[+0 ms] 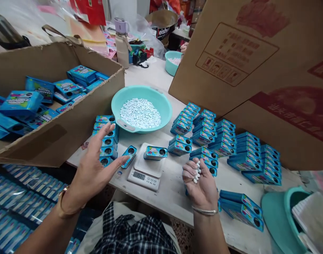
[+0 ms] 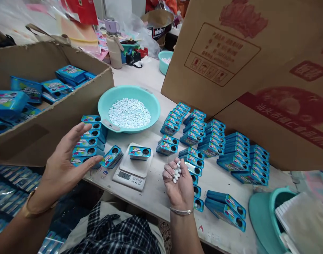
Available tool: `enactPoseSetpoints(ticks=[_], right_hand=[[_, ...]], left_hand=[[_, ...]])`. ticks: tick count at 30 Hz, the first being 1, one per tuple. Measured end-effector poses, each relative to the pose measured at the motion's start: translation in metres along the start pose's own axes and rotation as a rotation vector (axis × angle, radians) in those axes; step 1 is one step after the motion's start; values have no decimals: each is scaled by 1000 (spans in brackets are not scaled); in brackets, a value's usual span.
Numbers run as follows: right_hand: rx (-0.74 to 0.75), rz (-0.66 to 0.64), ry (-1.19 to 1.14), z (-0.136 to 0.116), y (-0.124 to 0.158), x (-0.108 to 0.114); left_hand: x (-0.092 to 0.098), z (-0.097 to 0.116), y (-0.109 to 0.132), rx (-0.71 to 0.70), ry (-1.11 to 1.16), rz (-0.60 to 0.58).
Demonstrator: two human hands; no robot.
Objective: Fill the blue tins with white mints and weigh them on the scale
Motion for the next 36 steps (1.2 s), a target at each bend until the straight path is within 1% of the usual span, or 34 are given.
enactPoseSetpoints(ticks=[3, 5, 7, 11, 13, 17, 19, 22, 23, 25, 27, 29, 32, 34, 36], right_hand=[[33, 52, 23, 3, -11, 2], [38, 46, 36, 7, -16, -2], [42, 2, 49, 9, -21, -11], [71, -82, 48, 13, -28, -31], [90, -110, 55, 17, -32, -41], [122, -153, 102, 27, -40, -60], [124, -171, 127, 31, -43, -68], [112, -188, 130, 29, -42, -72], [112, -178, 119, 27, -41, -69], [134, -122, 101, 20, -39, -56], [183, -45, 106, 11, -36, -35], [234, 24, 121, 5, -31, -13], [244, 134, 76, 5, -25, 20], [211, 219, 1, 12, -22, 39], [158, 264, -70, 22, -21, 48]], left_hand=[[-11, 2, -4, -26, -25, -49], [-22, 5, -5, -48, -12, -99], [-33, 10, -6, -74, 15, -147], [-50, 26, -8, -146, 61, -194], [-61, 39, -7, -202, 72, -215], [-91, 64, -2, -309, 75, -291], [-102, 70, -1, -316, 59, -308], [-112, 69, -5, -310, -40, -289], [-116, 67, -6, -317, -98, -288], [-125, 62, -7, -344, -226, -300], [-132, 60, -6, -373, -314, -309], [-134, 62, -4, -387, -329, -304], [-122, 76, 2, -400, -257, -292], [-109, 96, 7, -443, -183, -284], [-98, 118, 11, -537, -169, -270]])
Point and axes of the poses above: each hand's wrist, its own y-axis away from the middle knuckle, its own x-axis out of the back of the hand, z = x × y, the point moved 10 cm from there along -y, towards the middle knuckle, and after that the axes turned 13 degrees about -y, right-handed, at the moved point
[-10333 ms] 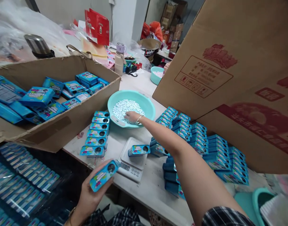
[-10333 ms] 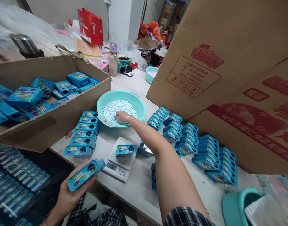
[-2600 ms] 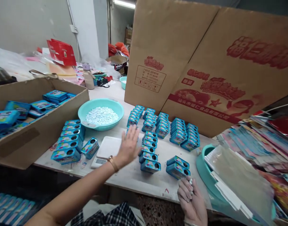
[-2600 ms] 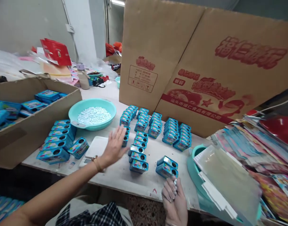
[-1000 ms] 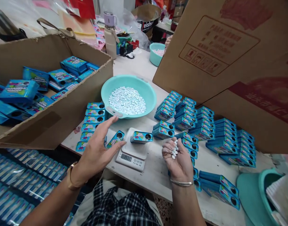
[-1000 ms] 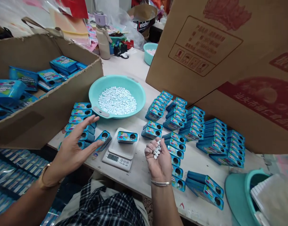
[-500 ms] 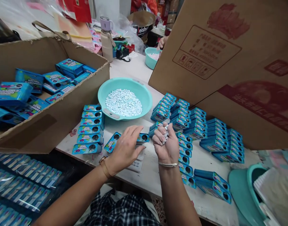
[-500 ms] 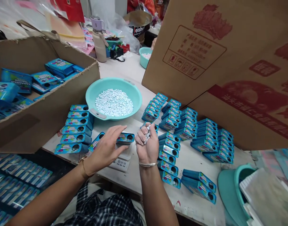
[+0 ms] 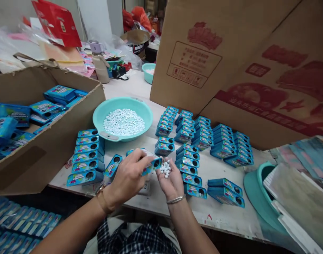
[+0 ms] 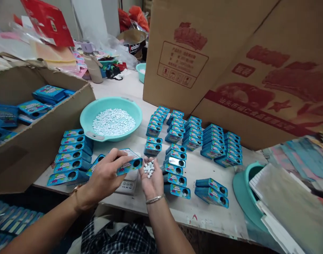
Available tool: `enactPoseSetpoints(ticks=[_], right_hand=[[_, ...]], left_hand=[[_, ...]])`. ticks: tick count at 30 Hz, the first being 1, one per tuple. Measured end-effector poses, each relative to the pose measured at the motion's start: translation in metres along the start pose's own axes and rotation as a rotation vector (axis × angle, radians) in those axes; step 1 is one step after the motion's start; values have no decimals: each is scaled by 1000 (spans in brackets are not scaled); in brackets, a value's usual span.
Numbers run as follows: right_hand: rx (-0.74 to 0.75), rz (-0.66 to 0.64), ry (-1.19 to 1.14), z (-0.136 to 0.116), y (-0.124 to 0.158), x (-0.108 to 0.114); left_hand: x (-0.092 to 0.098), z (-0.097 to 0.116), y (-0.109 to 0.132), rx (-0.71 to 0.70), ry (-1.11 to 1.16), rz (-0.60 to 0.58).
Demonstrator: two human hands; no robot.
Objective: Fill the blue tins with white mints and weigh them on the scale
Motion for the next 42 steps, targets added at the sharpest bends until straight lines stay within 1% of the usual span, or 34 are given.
enactPoseSetpoints(ticks=[1, 3, 5, 7, 8, 12, 13, 15, 17, 19, 21, 24, 27, 29, 30, 32, 35, 37, 39, 42], right_hand=[[-29, 2, -21, 5, 0, 1], [-81, -24, -56, 14, -1, -1], [-117, -45, -96, 21, -3, -3], [-133, -47, -138, 25, -3, -5], [-135, -46, -153, 26, -2, -6], [-136, -69, -180, 25, 3, -15], [-136, -64, -184, 24, 5, -16], [-136, -40, -198, 22, 7, -16], [-131, -4, -214, 19, 9, -14], [-132, 15, -220, 16, 11, -12], [-138, 19, -197, 12, 11, -10], [-158, -53, -148, 7, 10, -12], [-176, -187, -117, 2, 10, -20], [-173, -245, -92, -3, 12, -23], [-166, -264, -75, -6, 12, -25], [-152, -304, -32, -11, 15, -28], [-124, -352, 14, -17, 18, -38], [-107, -360, 37, -19, 19, -45], [-89, -371, 63, -18, 19, -54], [-51, -400, 97, -15, 18, -72]], left_hand=[[3, 10, -3, -56, -40, 0], [-1, 23, -9, -142, -154, -38], [-12, 26, -13, -164, -236, -92], [-17, 24, -16, -146, -259, -115], [-15, 24, -17, -138, -258, -109], [3, 31, -19, -131, -240, -50], [5, 31, -20, -123, -231, -50], [2, 24, -21, -71, -182, -78], [-5, 9, -20, 16, -94, -102], [-10, -9, -17, 117, -8, -76], [-14, -26, -10, 188, 34, -33], [-25, -46, 1, 252, 20, -20], [-40, -63, 13, 305, 7, -75], [-42, -67, 17, 296, 37, -102], [-37, -68, 18, 284, 65, -92], [-16, -72, 22, 288, 132, -12], [30, -89, 36, 393, 234, 182], [51, -100, 49, 470, 327, 282], [60, -109, 62, 521, 445, 342], [61, -117, 76, 579, 549, 398]])
Point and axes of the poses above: each hand's wrist, its own y-axis away from the middle knuckle, its own x-axis out of the back of the hand, z = x × y, the point moved 10 cm from there along -y, towards the middle knuckle, and after that the axes turned 13 degrees about -y, right-handed, at the moved point
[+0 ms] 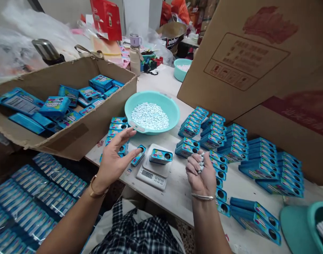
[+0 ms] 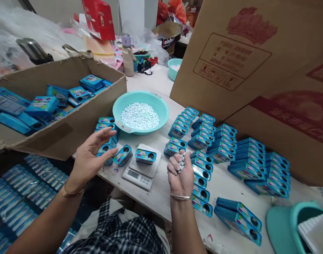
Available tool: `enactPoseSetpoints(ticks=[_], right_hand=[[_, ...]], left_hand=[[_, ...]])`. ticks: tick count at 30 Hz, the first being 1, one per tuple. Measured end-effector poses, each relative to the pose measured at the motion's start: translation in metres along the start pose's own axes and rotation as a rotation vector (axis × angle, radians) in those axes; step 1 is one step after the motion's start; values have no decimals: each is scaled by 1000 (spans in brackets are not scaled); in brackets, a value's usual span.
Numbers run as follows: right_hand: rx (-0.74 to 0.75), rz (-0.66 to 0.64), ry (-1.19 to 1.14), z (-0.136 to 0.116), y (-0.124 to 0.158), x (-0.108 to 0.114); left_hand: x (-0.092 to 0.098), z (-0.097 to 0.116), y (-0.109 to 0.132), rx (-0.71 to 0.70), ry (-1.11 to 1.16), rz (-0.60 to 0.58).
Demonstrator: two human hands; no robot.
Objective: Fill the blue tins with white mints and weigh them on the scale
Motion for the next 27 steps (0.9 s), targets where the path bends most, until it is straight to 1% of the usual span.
enactPoseSetpoints(ticks=[3, 8, 13, 19, 22, 25, 27], right_hand=[[15, -16, 33, 5, -8, -13], [3, -36, 83, 20, -18, -26], [22, -17, 105, 30, -24, -28], [69, 81, 75, 32, -30, -23], [89, 107, 82, 37, -33, -21], [117, 109, 117, 42, -34, -22], [140, 106, 144, 44, -35, -24]], left_hand=[[-1, -8, 3, 32, 19, 8], [-17, -9, 5, 35, 31, -69], [-33, -1, 5, -59, -49, -150], [-42, 6, 1, -164, -139, -174], [-59, 14, 1, -239, -217, -220], [-87, 22, 4, -333, -352, -308], [-105, 23, 5, -364, -426, -369]])
Point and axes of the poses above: each hand's wrist, its own y-axis away from the middle knuckle, its own x-axis out of the back of the hand, z = x × y, the point moved 10 cm from there along -y, towards the middle knuckle, and after that the axes turned 13 degrees about -y, right-handed, at the moved point
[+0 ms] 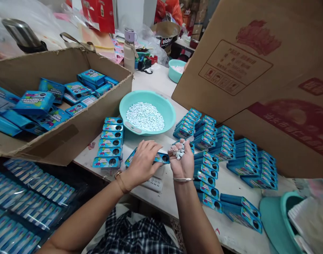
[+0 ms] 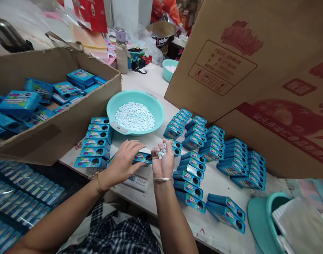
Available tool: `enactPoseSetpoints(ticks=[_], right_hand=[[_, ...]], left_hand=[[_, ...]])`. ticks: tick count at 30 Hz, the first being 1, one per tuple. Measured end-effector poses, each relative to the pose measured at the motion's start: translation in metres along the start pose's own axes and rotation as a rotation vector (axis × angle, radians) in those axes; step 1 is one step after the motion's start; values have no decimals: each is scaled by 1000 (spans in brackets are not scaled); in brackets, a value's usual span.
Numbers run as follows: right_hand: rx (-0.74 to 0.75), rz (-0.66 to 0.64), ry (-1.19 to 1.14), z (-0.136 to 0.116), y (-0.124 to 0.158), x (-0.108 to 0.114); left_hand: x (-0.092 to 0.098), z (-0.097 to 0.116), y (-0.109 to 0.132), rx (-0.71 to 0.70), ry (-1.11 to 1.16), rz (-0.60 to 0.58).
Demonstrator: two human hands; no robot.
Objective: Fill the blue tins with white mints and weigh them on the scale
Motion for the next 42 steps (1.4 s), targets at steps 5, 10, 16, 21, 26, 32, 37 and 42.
enactPoseSetpoints(ticks=[5, 10, 16, 21, 26, 32, 37, 42], right_hand=[[36, -13, 30, -2, 0, -3], [36, -41, 9, -4, -2, -5], [-114, -128, -103, -9, 0, -13], [-95, -239, -173, -50, 13, -17], [-30, -241, -172, -75, 24, -6], [-33, -228, -190, -77, 25, 4], [-33, -223, -182, -77, 23, 8], [-57, -233, -210, -76, 30, 3]], left_hand=[[-18, 5, -8, -3, -11, -63], [-22, 5, -7, -5, 8, -58], [-6, 3, -3, -19, 77, -52], [66, -23, 11, 152, 176, 207], [86, -38, 24, 246, 191, 265], [62, -34, 24, 213, 175, 204], [53, -25, 22, 168, 132, 163], [20, -4, 9, 24, -83, 48]])
Point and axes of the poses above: each hand's wrist, its own y-axis away from the middle knuckle, its own x-axis out of the back of the hand, z = x × y, the point moved 10 cm from there along -y, towards the middle knuckle, and after that the axes turned 13 degrees about -y, right-handed, at the moved point
